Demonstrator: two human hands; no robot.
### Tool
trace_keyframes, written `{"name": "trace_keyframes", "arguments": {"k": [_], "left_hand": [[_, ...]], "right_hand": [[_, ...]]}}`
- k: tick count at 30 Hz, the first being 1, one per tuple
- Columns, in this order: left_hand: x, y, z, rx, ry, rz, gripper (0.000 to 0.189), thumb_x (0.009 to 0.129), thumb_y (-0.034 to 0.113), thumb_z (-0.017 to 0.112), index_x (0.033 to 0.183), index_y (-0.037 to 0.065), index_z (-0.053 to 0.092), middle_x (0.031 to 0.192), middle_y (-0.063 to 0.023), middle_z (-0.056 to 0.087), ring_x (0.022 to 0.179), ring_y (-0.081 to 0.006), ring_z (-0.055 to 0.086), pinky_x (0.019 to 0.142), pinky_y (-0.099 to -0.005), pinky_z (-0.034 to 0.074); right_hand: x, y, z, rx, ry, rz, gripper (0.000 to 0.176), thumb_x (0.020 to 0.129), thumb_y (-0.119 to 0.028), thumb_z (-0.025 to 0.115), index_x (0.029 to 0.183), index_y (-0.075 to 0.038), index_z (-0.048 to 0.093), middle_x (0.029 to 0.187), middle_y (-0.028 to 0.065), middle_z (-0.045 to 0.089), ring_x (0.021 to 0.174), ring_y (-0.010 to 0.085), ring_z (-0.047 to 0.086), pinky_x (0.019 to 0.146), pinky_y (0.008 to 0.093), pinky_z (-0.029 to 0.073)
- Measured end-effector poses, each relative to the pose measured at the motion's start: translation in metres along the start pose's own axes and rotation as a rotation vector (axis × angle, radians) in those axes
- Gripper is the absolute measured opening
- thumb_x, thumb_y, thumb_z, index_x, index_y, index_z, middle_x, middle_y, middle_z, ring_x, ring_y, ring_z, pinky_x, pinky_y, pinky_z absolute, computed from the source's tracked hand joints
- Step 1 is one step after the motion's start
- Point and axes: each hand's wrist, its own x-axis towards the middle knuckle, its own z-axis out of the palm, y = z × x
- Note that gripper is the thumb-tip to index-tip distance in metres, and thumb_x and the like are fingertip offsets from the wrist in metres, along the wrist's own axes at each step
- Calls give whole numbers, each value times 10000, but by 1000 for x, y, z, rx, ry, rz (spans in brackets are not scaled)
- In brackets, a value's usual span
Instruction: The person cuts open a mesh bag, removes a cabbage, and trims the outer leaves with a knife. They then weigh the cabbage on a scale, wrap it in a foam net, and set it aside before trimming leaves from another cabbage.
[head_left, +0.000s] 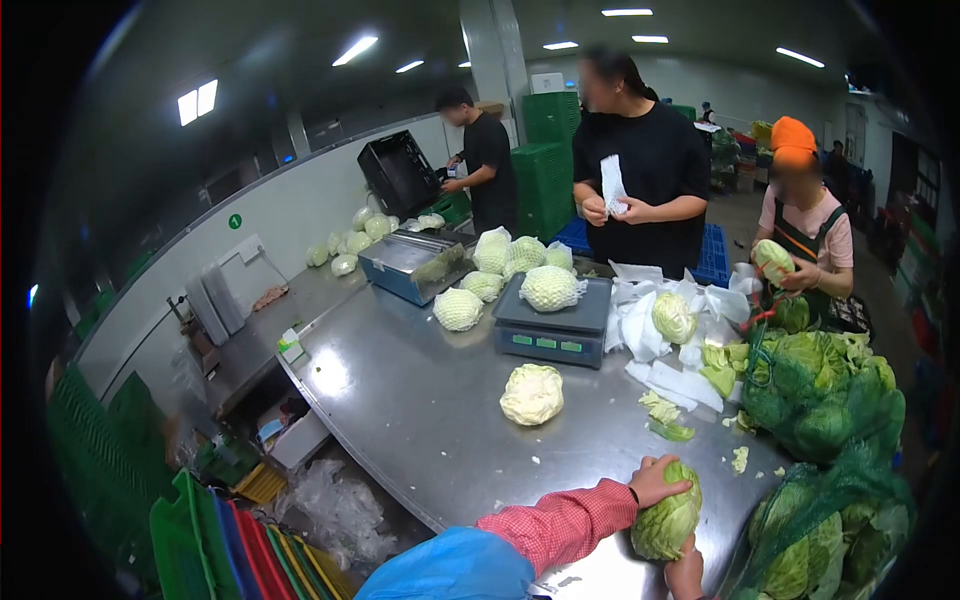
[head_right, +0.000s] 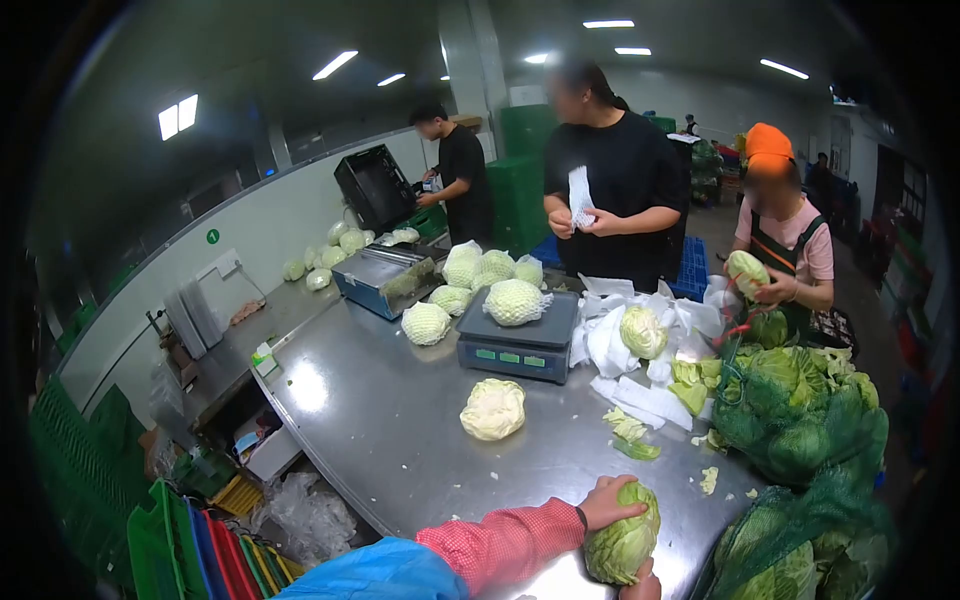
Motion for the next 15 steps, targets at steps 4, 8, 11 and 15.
{"name": "trace_keyframes", "arguments": {"k": [4, 8, 11, 15], "left_hand": [[-8, -17, -8, -99, 24, 48, 884, 745, 622, 704, 1448, 171, 413, 1307, -268, 405, 1257, -442, 451, 1087, -424, 371], [-17, -29, -14, -175, 52, -9, 932, 732, 610, 728, 1470, 159, 381, 1358, -292, 364, 1289, -439, 412, 1094, -421, 362], [-40, 5, -20, -84, 113, -77, 992, 713, 614, 741, 1497, 166, 331, 1394, -322, 314, 1292, -467, 391, 1099, -457, 350], [-68, 47, -11, 164, 142, 10, 1030, 695, 610, 757, 1512, 187, 293, 1379, -346, 302, 1273, -519, 388, 1091, -515, 349]], "right_hand": [[-17, -44, 20, -1042, 120, -273, 393, 787, -20, 604, 1146, 3, 448, 749, 243, 645, 702, 486, 616, 602, 551, 474], [-14, -48, 20, -1141, 119, -272, 357, 785, -28, 621, 1088, 21, 438, 700, 240, 623, 659, 475, 608, 569, 550, 465], [-15, -61, 21, -1149, 122, -275, 378, 791, -33, 624, 1116, 19, 438, 714, 246, 630, 671, 478, 612, 578, 552, 469], [-23, -56, 19, -1098, 122, -208, 396, 805, -41, 617, 1162, -16, 447, 766, 259, 648, 715, 485, 620, 595, 552, 477]]}}
